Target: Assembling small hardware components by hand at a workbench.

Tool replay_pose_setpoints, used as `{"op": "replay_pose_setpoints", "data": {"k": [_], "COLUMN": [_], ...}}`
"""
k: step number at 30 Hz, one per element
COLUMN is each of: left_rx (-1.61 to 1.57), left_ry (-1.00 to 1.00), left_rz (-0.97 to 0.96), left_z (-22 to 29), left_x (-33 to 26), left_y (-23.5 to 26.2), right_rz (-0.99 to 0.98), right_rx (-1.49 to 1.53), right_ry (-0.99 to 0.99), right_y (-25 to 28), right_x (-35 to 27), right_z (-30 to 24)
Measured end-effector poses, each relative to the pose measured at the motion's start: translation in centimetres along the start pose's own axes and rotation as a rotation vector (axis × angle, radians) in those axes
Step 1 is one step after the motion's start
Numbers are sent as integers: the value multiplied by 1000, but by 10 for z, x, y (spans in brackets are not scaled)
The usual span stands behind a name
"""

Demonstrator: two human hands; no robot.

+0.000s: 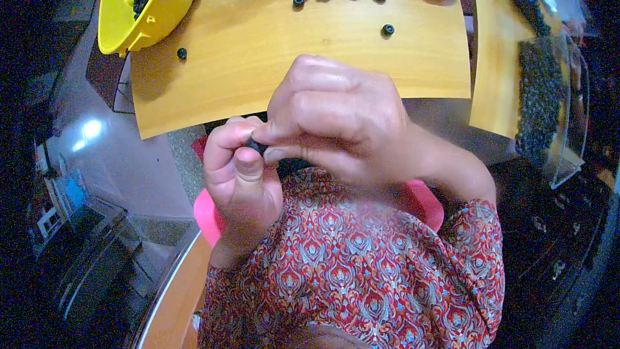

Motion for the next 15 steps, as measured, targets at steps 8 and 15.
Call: {"op": "replay_pose_setpoints", "data": {"k": [8,15], "left_rx": [-129,-108], "left_ry": [371,519], "left_rz": [-150,-96], "left_z": [2,12], "left_x": [2,6], "left_y": [-1,-11], "right_rz": [-245,-280], "right_rx": [366,308], "right_ry": [-369,-203], "right_y": [21,17], "right_x": [10,15], "right_z": [19,19]}}
Point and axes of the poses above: each hand's wrist, its own x-axis towards the middle knuckle, its own y-axis out of the back of the hand, z = x × y, the point moved 1 cm from there along x, towards the middle knuckle, and after that the axes turned 13 degrees about z, right-handed, at the moved point
